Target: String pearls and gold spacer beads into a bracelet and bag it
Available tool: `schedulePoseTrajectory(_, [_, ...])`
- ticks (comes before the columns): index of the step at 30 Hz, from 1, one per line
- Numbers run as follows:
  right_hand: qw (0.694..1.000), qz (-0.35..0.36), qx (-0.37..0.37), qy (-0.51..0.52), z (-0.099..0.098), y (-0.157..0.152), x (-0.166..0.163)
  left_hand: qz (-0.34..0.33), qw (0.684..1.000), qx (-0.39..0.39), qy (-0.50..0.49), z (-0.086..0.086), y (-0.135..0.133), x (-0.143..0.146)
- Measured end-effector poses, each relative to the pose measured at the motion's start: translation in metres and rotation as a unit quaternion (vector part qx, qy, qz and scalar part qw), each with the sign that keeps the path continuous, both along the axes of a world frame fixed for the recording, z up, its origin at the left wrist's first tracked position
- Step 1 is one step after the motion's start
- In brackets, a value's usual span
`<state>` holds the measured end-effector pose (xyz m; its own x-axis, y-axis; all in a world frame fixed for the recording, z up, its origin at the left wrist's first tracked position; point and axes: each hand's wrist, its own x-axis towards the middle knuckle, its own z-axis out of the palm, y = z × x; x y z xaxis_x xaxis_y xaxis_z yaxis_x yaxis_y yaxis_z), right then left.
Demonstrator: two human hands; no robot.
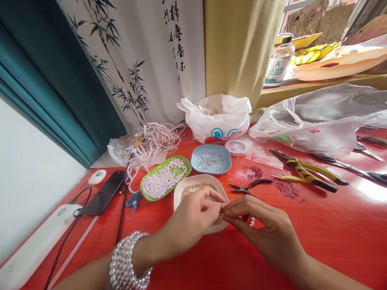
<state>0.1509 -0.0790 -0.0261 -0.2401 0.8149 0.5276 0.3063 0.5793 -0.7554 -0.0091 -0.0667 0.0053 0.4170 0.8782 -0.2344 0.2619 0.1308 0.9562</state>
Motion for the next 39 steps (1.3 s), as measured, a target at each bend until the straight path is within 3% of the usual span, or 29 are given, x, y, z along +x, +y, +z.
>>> schedulePoseTrajectory(10, [0.997, -0.066, 0.011, 0.027, 0.008, -0.003, -0.002, 0.018, 0.994, -0.057, -0.093, -0.003, 0.003, 0.000])
schedulePoseTrajectory(15, [0.996, -0.090, 0.004, 0.016, 0.011, -0.003, 0.000, 0.002, 0.996, -0.009, -0.084, -0.001, -0.001, 0.001])
schedulePoseTrajectory(18, [0.996, -0.086, 0.005, 0.012, 0.010, -0.003, 0.001, 0.006, 0.996, 0.026, -0.082, -0.003, -0.002, 0.001])
schedulePoseTrajectory(24, [0.997, -0.073, 0.034, 0.002, 0.009, -0.002, 0.002, 0.003, 0.996, -0.014, -0.089, -0.011, -0.002, 0.000])
schedulePoseTrajectory(30, [0.998, -0.059, 0.020, -0.001, 0.007, -0.002, 0.004, -0.025, 0.996, 0.001, -0.085, -0.008, -0.001, 0.001])
schedulePoseTrajectory(34, [1.000, -0.025, -0.013, -0.005, 0.006, -0.002, 0.005, -0.009, 0.994, -0.006, -0.106, -0.009, 0.001, 0.001])
schedulePoseTrajectory(39, [1.000, -0.022, 0.008, -0.009, 0.016, 0.011, 0.017, 0.056, 0.989, -0.047, -0.131, -0.014, 0.004, 0.001])
